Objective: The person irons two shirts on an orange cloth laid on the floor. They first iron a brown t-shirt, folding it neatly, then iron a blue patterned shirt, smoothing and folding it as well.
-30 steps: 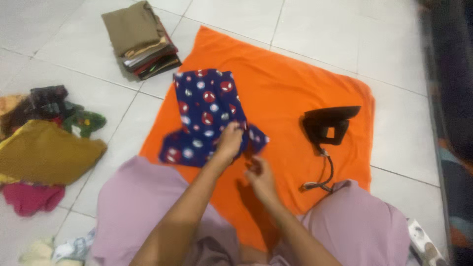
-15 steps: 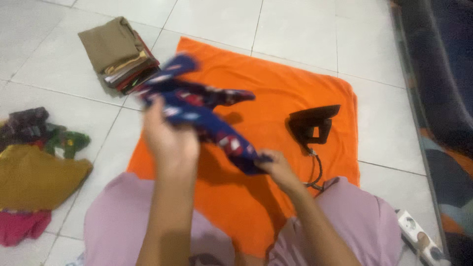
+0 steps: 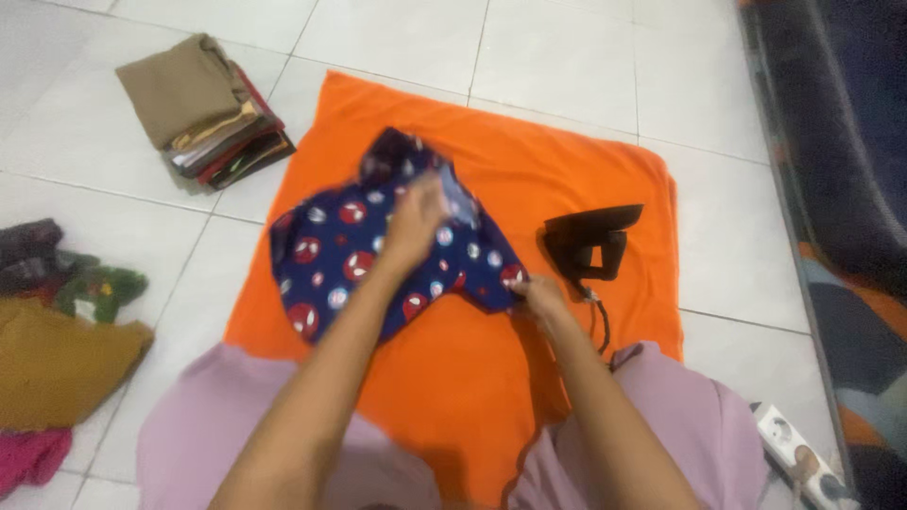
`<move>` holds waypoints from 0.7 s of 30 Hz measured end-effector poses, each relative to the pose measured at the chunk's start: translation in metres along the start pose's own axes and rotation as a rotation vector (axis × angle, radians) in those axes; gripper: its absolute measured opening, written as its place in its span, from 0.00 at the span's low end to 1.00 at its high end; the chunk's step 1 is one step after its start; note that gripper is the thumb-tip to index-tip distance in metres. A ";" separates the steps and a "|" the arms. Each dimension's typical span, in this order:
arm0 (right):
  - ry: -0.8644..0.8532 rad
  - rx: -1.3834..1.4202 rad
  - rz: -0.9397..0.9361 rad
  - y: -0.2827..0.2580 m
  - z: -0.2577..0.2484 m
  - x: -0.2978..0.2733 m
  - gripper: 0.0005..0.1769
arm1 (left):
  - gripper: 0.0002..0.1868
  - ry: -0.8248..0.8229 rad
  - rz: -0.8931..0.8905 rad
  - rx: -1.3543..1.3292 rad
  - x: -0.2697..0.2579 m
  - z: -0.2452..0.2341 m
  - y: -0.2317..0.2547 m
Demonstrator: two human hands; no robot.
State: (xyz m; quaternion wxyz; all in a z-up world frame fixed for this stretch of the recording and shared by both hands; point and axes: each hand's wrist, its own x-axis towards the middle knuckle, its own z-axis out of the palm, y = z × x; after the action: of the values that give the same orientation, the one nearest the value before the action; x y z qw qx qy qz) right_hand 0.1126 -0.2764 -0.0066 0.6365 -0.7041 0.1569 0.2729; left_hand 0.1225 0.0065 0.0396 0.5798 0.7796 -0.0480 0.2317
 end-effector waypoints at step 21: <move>-0.029 0.117 0.261 0.041 -0.036 0.013 0.23 | 0.12 -0.114 -0.194 0.649 -0.121 0.124 0.071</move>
State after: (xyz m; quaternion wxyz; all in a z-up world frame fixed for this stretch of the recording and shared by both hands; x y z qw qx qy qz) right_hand 0.1061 -0.3155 -0.0463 0.6378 -0.6356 0.2534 0.3537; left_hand 0.0285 -0.1552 0.0243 0.3172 0.9361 0.0702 0.1347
